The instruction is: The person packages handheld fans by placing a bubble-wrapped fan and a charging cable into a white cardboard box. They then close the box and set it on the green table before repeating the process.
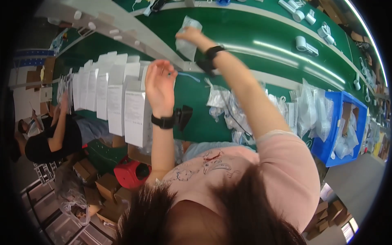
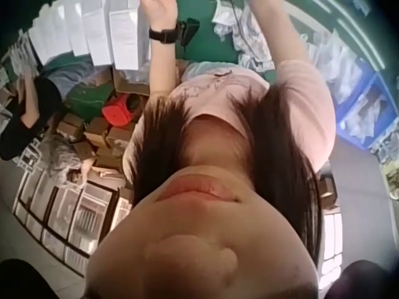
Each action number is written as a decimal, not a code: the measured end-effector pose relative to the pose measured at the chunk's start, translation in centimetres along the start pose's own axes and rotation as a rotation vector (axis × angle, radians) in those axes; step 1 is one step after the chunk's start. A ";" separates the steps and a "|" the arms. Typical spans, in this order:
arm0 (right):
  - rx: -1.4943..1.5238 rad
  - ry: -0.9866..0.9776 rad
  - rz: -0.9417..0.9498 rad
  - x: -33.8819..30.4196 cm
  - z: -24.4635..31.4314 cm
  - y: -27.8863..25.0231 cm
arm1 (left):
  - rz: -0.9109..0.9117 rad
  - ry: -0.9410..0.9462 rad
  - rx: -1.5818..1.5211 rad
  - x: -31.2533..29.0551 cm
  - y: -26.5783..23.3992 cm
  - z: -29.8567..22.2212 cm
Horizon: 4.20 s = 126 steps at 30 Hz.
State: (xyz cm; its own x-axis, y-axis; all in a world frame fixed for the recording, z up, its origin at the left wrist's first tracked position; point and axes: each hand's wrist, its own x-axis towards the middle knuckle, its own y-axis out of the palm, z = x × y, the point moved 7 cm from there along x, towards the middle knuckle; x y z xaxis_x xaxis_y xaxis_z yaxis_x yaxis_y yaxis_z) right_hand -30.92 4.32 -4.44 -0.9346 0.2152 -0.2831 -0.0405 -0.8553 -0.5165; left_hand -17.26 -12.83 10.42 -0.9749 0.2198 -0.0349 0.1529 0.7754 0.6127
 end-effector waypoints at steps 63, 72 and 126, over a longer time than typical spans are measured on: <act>-0.304 -0.240 -0.235 -19.2 -4.1 -10.2 | 0.134 0.088 1.986 -10.6 -4.2 -8.6; -0.725 0.508 -0.078 -35.4 -15.7 -17.8 | 0.325 0.026 1.817 -13.8 -0.9 3.0; -0.360 -0.736 -0.563 -27.8 13.8 0.6 | -0.077 0.296 1.151 -6.7 -7.4 3.7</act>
State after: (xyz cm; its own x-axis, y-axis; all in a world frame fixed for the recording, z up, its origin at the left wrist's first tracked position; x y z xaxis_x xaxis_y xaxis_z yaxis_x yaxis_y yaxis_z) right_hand -9.83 -8.66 14.31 -0.8032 0.0951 0.5881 -0.5500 -0.4977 -0.6707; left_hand -11.21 -17.83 3.22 -0.9643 0.1216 0.2353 0.0006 0.8894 -0.4572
